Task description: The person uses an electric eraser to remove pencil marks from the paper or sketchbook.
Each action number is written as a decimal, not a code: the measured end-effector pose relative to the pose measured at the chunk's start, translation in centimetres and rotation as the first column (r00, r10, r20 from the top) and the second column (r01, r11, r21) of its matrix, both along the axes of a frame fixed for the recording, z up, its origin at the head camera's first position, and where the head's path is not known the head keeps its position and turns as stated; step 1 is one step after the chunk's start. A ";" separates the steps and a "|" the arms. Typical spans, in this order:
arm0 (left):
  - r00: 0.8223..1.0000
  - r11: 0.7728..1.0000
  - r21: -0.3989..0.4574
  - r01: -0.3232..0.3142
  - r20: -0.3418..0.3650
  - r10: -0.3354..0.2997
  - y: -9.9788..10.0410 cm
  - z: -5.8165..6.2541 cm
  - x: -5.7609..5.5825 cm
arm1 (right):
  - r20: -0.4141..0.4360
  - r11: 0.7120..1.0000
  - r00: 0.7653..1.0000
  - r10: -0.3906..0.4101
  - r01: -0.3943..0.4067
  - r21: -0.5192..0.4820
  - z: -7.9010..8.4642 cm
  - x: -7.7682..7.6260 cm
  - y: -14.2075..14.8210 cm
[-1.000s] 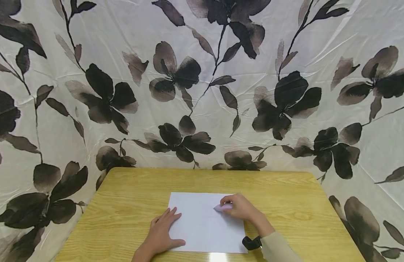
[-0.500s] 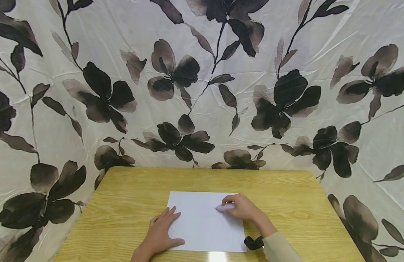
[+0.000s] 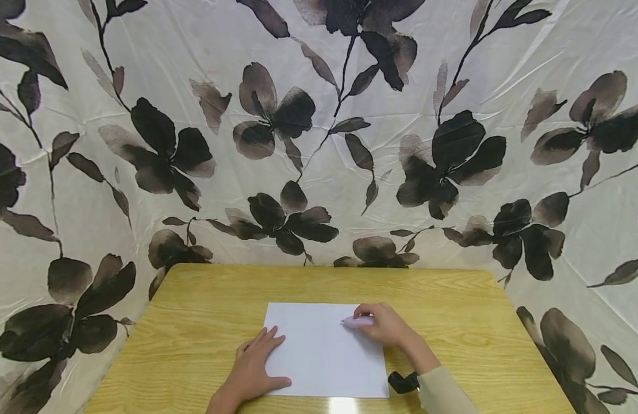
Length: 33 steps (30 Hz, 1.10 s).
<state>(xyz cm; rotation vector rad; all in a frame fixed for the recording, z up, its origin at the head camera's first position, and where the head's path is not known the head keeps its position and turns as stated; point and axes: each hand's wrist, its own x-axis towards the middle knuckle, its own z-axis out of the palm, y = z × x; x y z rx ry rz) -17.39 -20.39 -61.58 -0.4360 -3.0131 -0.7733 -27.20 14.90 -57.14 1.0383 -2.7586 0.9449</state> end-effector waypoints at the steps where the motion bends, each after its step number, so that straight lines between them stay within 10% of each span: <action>1: 1.000 1.000 0.001 0.000 0.001 0.000 0.0 0.0 0.0 | -0.002 1.000 1.000 -0.003 0.003 -0.002 0.1 0.0 0.1; 33: 1.000 1.000 0.009 0.006 -0.010 -0.006 0.0 0.0 0.0 | 0.077 0.999 0.997 0.030 -0.029 -0.015 -0.1 0.6 0.3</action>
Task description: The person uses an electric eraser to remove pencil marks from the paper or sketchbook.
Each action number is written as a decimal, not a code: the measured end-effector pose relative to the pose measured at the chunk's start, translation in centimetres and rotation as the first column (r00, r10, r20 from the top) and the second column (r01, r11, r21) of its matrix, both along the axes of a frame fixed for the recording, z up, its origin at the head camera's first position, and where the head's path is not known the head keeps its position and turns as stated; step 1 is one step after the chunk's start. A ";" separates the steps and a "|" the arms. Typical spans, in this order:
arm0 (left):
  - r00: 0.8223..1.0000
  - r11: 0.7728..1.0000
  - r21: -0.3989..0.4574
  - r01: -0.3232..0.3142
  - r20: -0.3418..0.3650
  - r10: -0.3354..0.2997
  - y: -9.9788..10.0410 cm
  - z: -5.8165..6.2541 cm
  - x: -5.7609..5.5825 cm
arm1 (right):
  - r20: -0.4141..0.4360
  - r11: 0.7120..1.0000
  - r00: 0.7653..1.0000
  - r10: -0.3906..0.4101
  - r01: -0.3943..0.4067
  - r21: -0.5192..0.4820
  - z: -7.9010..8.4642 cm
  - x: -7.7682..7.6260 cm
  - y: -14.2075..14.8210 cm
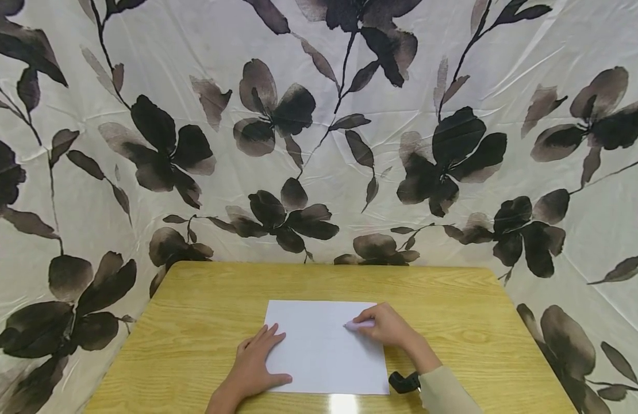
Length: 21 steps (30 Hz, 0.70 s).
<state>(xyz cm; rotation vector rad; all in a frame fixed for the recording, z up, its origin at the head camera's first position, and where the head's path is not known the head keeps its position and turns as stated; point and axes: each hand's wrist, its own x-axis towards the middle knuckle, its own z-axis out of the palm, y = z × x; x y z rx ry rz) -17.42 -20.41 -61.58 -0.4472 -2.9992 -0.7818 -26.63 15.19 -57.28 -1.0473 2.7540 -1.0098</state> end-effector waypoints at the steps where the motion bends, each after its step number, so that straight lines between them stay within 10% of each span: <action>1: 1.000 1.000 0.000 0.001 -0.001 -0.001 0.0 0.0 0.0 | 0.002 1.000 1.000 0.002 -0.002 0.006 0.0 0.0 -0.1; 21: 1.000 1.000 0.009 0.003 -0.029 -0.003 -0.1 0.0 0.0 | 0.007 0.999 1.000 -0.026 0.026 0.026 -0.1 0.0 -1.0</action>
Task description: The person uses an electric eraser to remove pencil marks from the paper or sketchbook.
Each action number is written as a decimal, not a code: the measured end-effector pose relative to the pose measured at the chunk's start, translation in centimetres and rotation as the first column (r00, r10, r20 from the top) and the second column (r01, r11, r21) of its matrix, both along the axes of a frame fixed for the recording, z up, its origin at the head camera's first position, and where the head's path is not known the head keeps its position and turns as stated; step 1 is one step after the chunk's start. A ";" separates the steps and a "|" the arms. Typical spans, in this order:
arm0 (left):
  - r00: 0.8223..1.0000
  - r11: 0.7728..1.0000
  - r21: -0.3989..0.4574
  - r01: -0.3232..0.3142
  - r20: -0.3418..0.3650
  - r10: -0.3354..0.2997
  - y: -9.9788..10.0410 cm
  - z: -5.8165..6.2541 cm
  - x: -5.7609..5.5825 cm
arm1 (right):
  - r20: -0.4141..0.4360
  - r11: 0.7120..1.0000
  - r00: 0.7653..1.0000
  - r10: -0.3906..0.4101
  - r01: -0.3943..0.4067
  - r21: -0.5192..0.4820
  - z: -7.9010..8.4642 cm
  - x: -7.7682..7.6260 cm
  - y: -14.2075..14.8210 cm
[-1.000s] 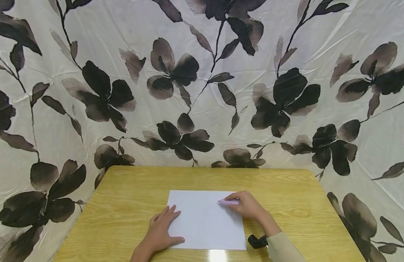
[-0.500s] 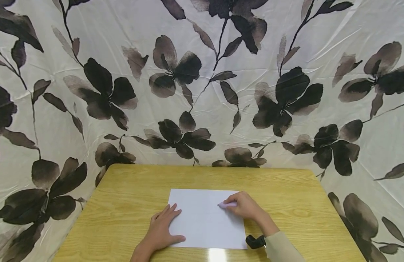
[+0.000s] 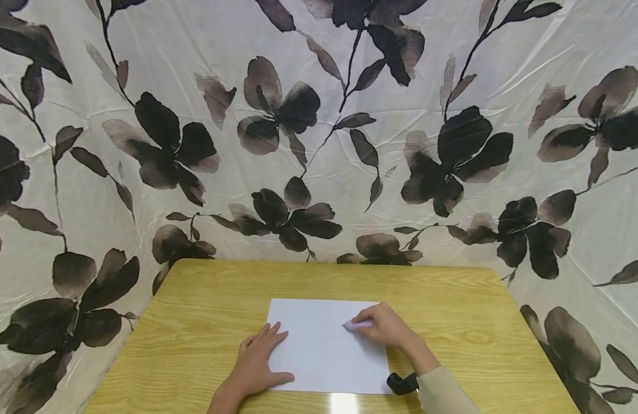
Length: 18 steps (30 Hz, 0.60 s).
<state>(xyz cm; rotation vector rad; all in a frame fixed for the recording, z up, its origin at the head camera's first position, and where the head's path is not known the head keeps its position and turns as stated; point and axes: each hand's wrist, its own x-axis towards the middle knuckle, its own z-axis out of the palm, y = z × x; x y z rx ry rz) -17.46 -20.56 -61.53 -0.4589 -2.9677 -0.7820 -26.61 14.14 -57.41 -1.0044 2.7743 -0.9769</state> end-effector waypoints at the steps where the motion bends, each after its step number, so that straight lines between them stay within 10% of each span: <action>1: 1.000 1.000 -0.001 0.002 -0.004 -0.002 0.0 0.0 0.0 | -0.003 1.000 1.000 0.002 -0.002 0.000 0.0 0.0 0.0; 18: 1.000 1.000 -0.001 0.003 -0.023 -0.003 0.1 0.5 0.0 | -0.016 1.000 1.000 -0.003 0.003 0.004 0.4 -0.1 -0.5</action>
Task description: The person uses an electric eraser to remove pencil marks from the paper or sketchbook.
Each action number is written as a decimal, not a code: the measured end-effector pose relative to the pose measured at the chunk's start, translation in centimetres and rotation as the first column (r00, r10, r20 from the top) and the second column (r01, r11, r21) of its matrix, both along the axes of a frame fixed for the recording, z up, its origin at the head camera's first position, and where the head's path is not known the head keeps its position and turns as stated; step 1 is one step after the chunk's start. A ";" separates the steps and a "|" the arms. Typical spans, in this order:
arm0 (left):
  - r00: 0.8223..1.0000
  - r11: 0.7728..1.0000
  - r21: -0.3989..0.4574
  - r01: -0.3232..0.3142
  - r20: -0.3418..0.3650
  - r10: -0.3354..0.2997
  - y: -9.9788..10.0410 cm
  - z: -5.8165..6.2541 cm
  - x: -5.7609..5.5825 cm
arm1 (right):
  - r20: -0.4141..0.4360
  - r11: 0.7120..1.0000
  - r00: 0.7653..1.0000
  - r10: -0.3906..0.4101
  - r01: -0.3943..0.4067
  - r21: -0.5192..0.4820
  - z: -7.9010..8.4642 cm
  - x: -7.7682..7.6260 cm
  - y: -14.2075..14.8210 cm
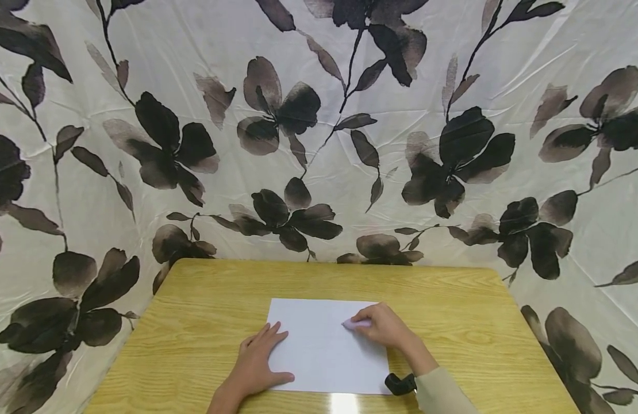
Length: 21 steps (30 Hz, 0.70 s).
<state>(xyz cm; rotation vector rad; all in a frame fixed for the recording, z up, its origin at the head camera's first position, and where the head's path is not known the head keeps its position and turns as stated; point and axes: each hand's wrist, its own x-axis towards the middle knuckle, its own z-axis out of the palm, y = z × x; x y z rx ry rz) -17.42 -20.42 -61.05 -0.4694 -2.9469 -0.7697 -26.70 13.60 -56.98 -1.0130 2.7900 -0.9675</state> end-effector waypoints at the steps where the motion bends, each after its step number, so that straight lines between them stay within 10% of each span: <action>1: 1.000 1.000 0.003 0.003 -0.001 -0.003 0.0 0.0 0.0 | 0.002 1.000 1.000 0.001 -0.001 -0.006 0.0 0.0 -0.1; 21: 1.000 1.000 0.003 -0.003 0.027 0.003 0.0 -0.2 0.0 | 0.012 1.000 1.000 0.002 -0.002 -0.014 -0.2 0.1 -0.7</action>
